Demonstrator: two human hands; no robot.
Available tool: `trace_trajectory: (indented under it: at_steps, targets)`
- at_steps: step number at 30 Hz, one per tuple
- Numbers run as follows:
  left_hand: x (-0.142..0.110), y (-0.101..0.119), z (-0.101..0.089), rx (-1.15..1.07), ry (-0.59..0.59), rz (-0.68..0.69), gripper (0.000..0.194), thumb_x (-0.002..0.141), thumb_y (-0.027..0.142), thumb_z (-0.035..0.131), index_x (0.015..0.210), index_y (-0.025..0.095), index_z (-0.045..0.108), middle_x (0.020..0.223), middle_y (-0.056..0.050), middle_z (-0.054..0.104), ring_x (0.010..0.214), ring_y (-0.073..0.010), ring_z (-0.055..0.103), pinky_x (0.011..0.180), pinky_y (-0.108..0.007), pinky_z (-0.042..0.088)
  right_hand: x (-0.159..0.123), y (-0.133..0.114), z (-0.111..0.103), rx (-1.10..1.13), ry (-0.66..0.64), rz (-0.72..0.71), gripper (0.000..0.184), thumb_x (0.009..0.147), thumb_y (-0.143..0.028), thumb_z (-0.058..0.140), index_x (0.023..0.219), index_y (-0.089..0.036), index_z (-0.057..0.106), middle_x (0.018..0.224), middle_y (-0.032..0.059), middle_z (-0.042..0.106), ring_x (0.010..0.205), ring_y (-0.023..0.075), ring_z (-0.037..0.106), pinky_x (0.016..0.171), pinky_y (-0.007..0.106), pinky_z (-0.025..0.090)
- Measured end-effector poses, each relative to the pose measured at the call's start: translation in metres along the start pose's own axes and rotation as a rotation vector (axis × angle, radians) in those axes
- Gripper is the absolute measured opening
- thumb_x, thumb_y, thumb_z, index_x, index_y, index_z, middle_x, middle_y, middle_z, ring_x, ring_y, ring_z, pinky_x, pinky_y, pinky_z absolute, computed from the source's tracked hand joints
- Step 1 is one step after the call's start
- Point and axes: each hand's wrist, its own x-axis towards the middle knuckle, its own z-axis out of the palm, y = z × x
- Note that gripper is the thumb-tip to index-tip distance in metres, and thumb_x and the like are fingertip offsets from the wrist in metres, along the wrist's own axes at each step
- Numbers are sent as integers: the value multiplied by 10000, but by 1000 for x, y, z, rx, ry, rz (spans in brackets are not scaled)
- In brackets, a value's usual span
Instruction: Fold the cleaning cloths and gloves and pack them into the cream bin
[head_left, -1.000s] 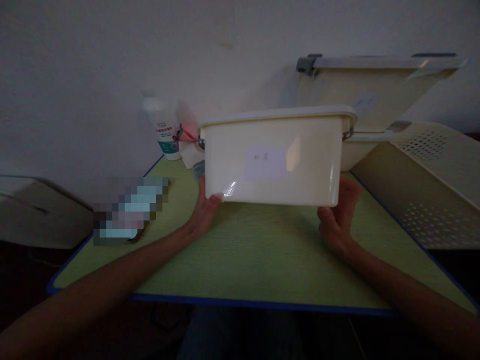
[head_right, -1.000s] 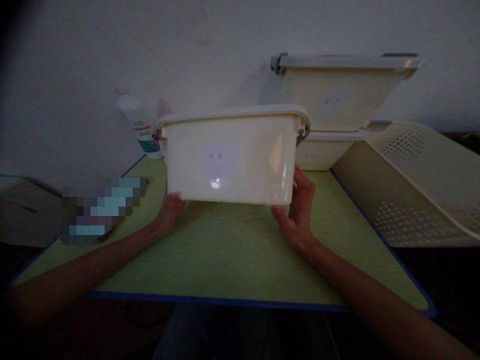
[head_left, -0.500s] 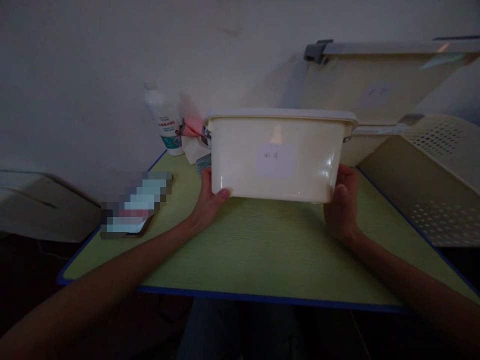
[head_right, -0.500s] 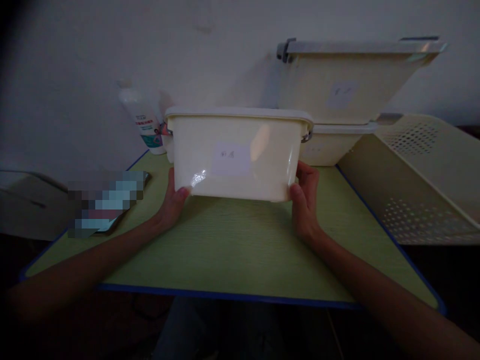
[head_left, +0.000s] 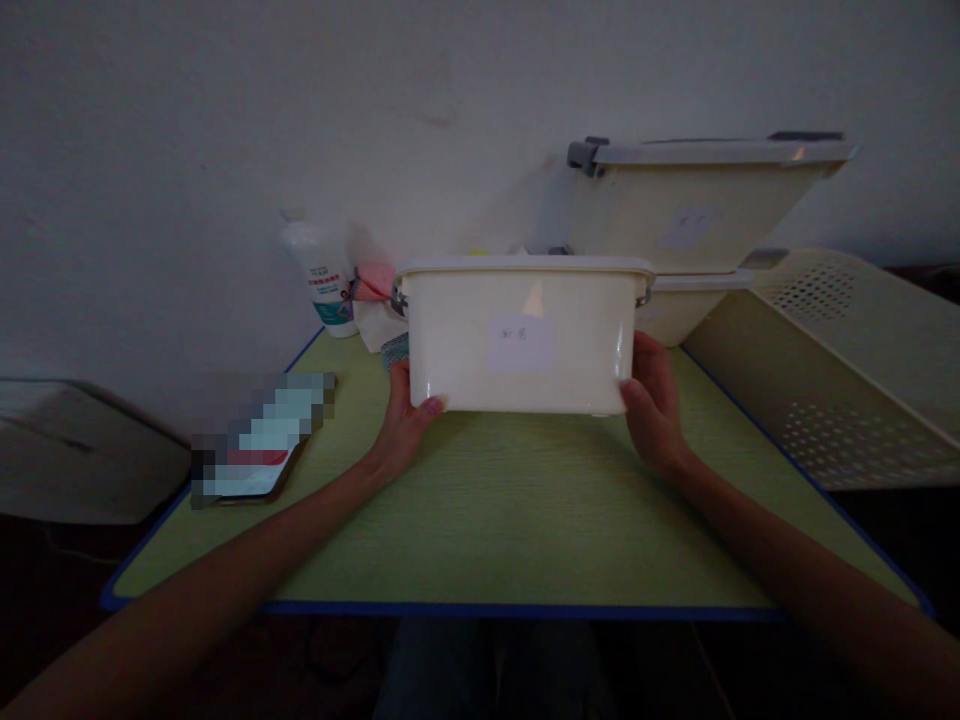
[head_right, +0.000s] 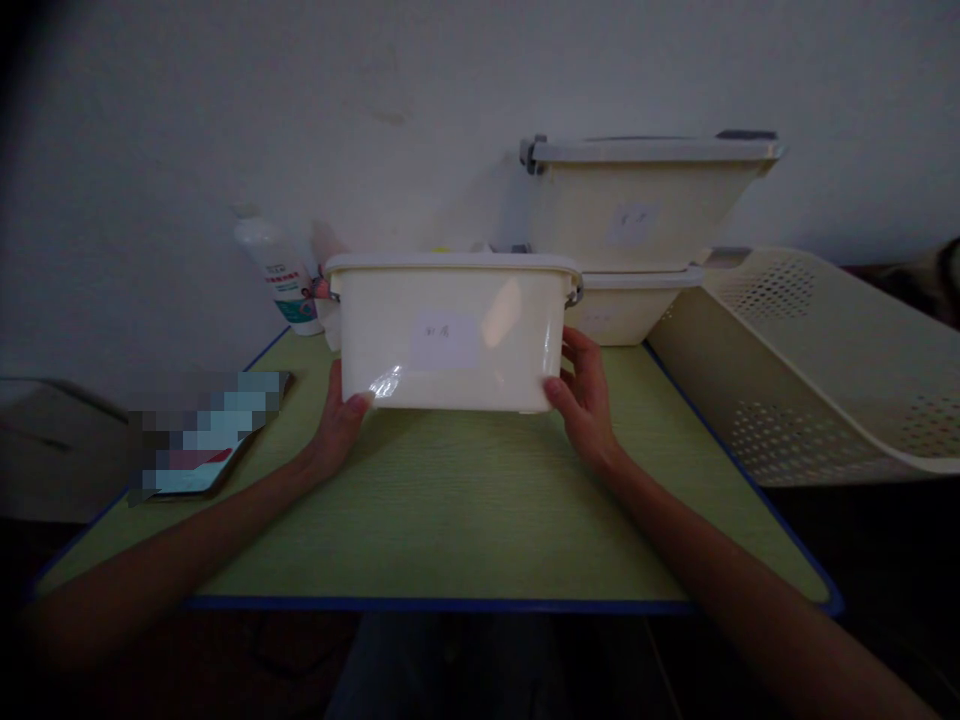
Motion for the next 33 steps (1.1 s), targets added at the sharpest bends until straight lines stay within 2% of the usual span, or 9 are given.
trace_trajectory:
  at_steps: [8,25,29,33]
  targets:
    - [-1,6,2,30,10,5,574,598,608,650,951,220,417,900,-25,481,828,-203,511,734,-363,446,-1,1,-3,4,-11,14,529,762,-558,565,1218,-318,450,1243,41,530,1164,257,492,796,434,518]
    - [0,7,2,-5,-9,-45,604,583,622,654,973,232,409,1003,-49,481,929,-231,513,836,-401,432,-2,3,-4,26,-21,24,523,778,-537,559,1242,-322,451,1257,38,527,1154,268,501,837,473,504]
    - [-1,2,-1,-22,-30,-48,565,620,575,657,1001,234,416,1023,-45,484,959,-230,515,860,-397,430,-2,0,-2,25,-23,25,549,770,-561,557,1254,-325,451,1278,40,515,1144,267,511,867,472,494]
    - [1,-9,-9,-92,-90,-68,524,667,543,641,1033,240,418,1059,-38,490,1022,-228,517,900,-406,434,-4,-4,0,64,-18,23,574,774,-534,569,1289,-322,431,1336,38,478,1178,259,491,956,472,437]
